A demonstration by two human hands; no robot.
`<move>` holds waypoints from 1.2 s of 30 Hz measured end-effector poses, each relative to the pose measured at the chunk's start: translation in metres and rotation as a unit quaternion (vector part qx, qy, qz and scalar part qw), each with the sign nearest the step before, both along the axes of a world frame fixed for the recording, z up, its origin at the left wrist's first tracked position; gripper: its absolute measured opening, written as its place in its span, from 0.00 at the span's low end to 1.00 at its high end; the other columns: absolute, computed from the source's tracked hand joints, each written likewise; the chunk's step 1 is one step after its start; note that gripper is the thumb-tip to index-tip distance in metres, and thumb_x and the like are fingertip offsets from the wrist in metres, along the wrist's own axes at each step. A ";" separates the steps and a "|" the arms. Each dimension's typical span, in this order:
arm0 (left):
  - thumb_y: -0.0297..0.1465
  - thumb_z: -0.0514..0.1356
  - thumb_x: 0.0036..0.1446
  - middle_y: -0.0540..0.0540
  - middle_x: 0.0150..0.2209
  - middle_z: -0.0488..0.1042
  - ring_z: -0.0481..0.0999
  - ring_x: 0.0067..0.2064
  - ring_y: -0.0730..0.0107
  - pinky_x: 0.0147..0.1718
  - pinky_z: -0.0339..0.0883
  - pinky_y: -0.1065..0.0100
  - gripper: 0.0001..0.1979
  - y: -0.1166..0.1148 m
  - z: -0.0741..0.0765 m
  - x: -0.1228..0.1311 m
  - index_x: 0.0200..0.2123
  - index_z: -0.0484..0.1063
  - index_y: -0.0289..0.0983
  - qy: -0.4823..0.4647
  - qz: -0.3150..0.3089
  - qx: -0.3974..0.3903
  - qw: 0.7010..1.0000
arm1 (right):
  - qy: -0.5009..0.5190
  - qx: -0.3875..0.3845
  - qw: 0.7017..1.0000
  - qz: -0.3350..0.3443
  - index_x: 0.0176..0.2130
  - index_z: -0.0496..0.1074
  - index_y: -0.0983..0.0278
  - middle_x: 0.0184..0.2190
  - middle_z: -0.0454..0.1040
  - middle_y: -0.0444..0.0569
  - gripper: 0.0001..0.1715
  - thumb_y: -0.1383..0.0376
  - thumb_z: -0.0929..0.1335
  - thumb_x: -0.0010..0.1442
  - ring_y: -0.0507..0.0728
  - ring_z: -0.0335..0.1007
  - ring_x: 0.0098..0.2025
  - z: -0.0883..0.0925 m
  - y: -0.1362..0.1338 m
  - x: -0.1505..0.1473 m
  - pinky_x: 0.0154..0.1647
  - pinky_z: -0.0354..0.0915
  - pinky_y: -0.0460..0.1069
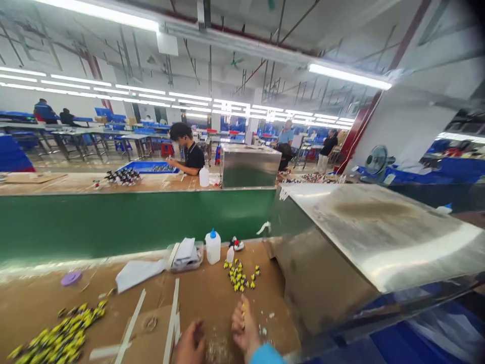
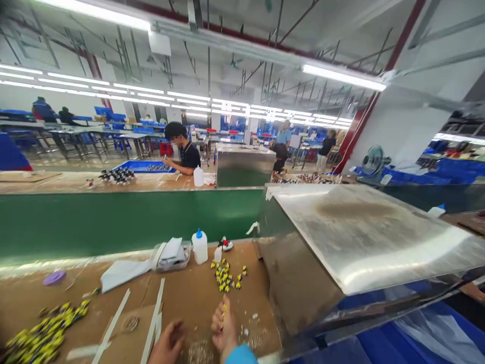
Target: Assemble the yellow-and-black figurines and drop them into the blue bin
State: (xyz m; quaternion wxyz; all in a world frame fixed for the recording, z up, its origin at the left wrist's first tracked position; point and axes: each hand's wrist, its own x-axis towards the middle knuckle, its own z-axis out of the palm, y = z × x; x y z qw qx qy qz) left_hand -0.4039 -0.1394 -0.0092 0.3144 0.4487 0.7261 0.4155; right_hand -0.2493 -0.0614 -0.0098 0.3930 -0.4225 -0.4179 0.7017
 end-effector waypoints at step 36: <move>0.30 0.57 0.43 0.43 0.33 0.75 0.76 0.37 0.62 0.43 0.69 0.58 0.14 -0.025 -0.031 0.014 0.36 0.70 0.33 -0.003 0.066 -0.068 0.995 | -0.347 0.056 0.915 0.200 0.42 0.69 0.67 0.38 0.71 0.48 0.14 0.59 0.63 0.63 0.52 0.69 0.37 -0.036 -0.030 0.019 0.38 0.68 0.51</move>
